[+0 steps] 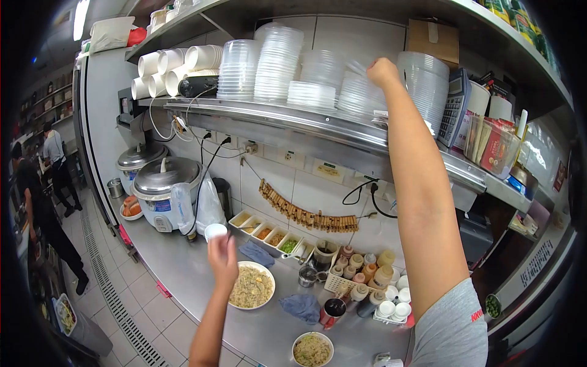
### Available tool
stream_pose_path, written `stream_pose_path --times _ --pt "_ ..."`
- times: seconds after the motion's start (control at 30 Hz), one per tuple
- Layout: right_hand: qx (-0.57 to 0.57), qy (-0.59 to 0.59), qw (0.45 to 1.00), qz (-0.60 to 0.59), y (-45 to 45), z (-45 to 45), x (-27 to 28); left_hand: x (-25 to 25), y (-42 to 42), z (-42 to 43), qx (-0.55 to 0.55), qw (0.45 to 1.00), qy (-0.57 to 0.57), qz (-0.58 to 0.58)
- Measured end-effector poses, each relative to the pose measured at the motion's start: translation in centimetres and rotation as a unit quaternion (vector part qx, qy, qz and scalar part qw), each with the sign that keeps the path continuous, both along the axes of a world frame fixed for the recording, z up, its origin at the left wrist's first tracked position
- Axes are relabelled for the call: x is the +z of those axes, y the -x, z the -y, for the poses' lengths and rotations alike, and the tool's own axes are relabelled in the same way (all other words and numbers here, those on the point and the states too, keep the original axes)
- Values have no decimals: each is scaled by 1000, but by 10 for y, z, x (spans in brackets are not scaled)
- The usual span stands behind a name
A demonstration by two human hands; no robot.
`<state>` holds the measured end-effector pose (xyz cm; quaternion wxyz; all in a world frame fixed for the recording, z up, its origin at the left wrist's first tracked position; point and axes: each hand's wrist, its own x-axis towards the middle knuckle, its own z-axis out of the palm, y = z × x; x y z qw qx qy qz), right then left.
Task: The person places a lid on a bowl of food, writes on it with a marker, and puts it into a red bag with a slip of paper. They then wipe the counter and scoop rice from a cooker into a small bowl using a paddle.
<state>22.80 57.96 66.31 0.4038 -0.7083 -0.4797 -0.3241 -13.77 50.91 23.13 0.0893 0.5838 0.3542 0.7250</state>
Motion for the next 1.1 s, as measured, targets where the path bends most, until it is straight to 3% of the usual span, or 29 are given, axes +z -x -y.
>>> stream_pose_path --times 0.07,0.13,0.2,0.27,0.33,0.47,0.57,0.63,0.77,0.83,0.93,1.1 --pt "-7 60 998 -15 18 21 0 104 -19 3 -79 989 -112 -53" --pt "-17 116 993 -31 40 43 -3 191 -40 -3 -64 951 -275 -129" --pt "-38 103 992 -67 53 51 -7 256 -66 -15 -100 939 -295 -146" --pt "-44 104 992 -53 52 45 -5 309 -93 -35 -60 905 -380 -180" --pt "-51 108 992 -38 53 40 -6 350 -123 -63 -57 902 -374 -209" --pt "-47 63 995 -54 58 43 -10 415 -185 -113 -58 939 -210 -268" --pt "-37 43 996 -71 57 47 -11 437 -211 -116 -39 938 -174 -296" --pt "-35 35 996 -78 55 47 -10 443 -227 -123 -78 945 -89 -305" --pt "-36 47 994 -94 53 47 -7 438 -247 -151 -74 951 -119 -277" --pt "-37 48 993 -100 53 46 -6 434 -247 -156 -206 957 -108 -175" --pt "-45 50 995 -74 52 42 -6 434 -246 -158 -284 927 -173 -173" --pt "-40 13 994 -100 51 41 -7 431 -244 -149 -284 912 -142 -260"
